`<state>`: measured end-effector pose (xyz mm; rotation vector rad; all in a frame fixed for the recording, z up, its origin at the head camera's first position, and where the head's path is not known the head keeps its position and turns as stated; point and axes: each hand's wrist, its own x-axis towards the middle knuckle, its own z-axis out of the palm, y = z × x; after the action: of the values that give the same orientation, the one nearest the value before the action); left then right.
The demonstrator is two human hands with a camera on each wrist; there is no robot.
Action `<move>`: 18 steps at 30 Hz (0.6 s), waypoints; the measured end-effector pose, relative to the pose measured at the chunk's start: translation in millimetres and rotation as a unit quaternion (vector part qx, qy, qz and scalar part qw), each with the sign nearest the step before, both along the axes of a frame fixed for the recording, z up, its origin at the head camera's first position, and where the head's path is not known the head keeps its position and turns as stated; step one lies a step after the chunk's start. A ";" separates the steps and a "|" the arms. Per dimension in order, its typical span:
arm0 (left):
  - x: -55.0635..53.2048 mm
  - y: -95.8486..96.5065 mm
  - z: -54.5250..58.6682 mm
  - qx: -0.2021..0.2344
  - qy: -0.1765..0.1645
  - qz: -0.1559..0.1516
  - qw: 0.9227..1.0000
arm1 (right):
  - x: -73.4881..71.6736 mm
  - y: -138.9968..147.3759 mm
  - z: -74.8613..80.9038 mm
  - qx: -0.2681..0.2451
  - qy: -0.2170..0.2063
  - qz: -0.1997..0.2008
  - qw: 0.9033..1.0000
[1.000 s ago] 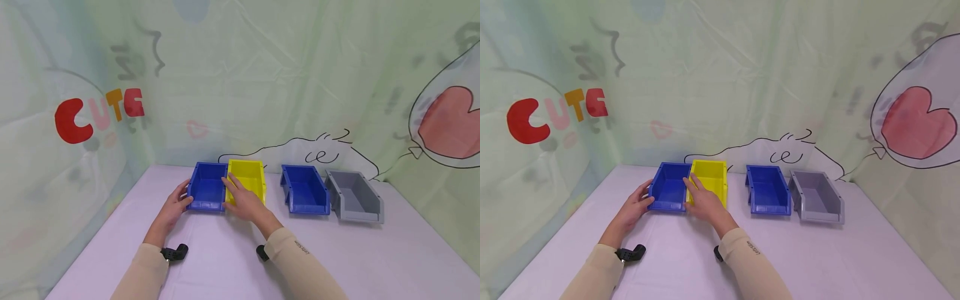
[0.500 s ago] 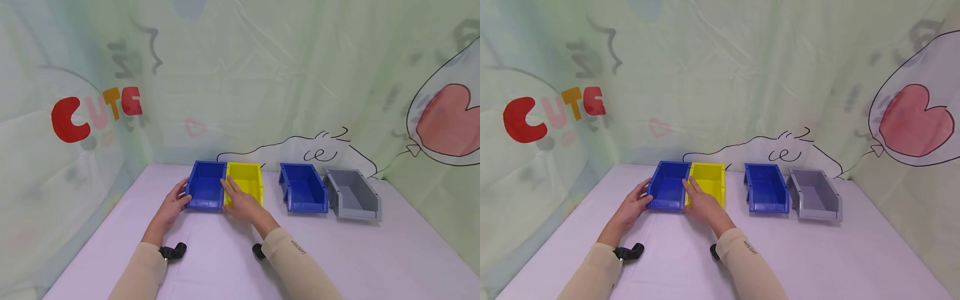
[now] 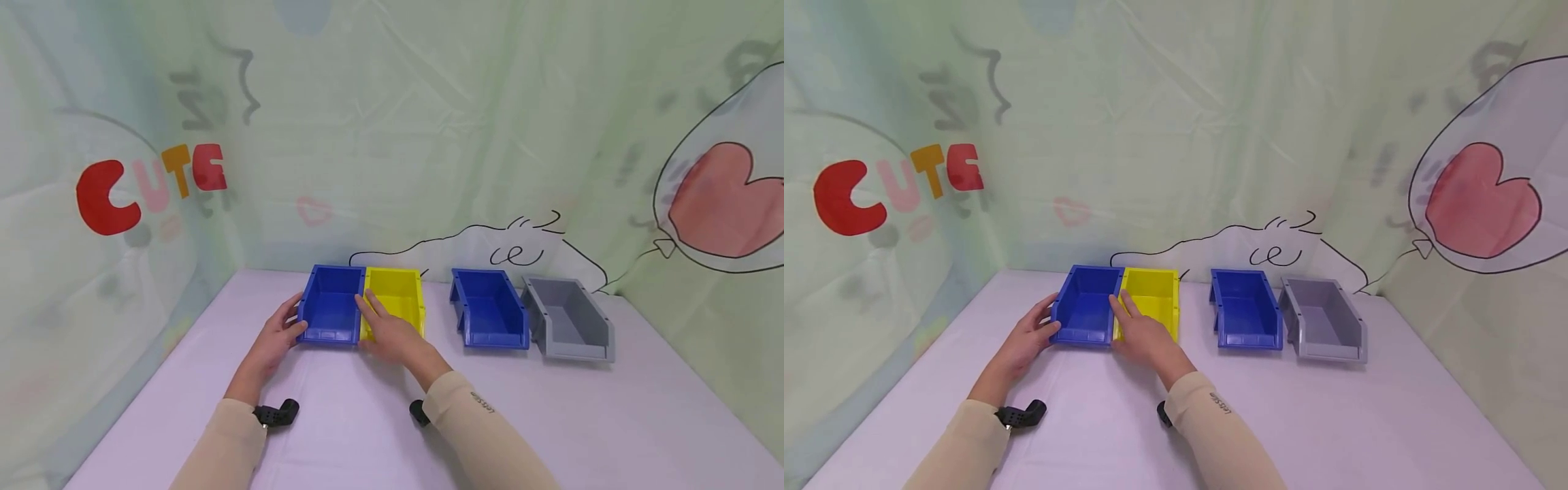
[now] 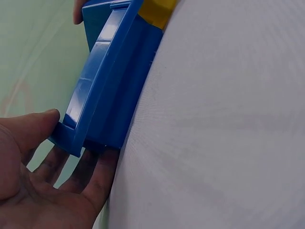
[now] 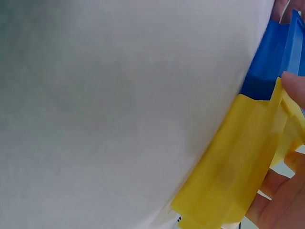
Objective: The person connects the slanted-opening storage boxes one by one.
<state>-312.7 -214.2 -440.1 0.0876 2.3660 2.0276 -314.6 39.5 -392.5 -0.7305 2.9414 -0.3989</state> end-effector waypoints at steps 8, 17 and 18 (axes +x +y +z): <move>-0.8 2.8 1.1 -0.012 0.011 0.007 1.000 | 1.3 0.4 3.7 -0.012 -0.021 -0.004 1.000; -1.3 2.8 -1.0 -0.016 0.016 0.013 1.000 | 8.2 -0.1 7.4 -0.028 -0.035 -0.001 0.999; -1.1 2.7 -1.2 -0.015 0.016 0.011 1.000 | 8.9 0.1 7.0 -0.034 -0.035 -0.002 0.999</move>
<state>-313.8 -211.5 -441.3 0.0925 2.4262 2.0145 -305.7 39.6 -385.5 -0.7040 2.8775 -0.5162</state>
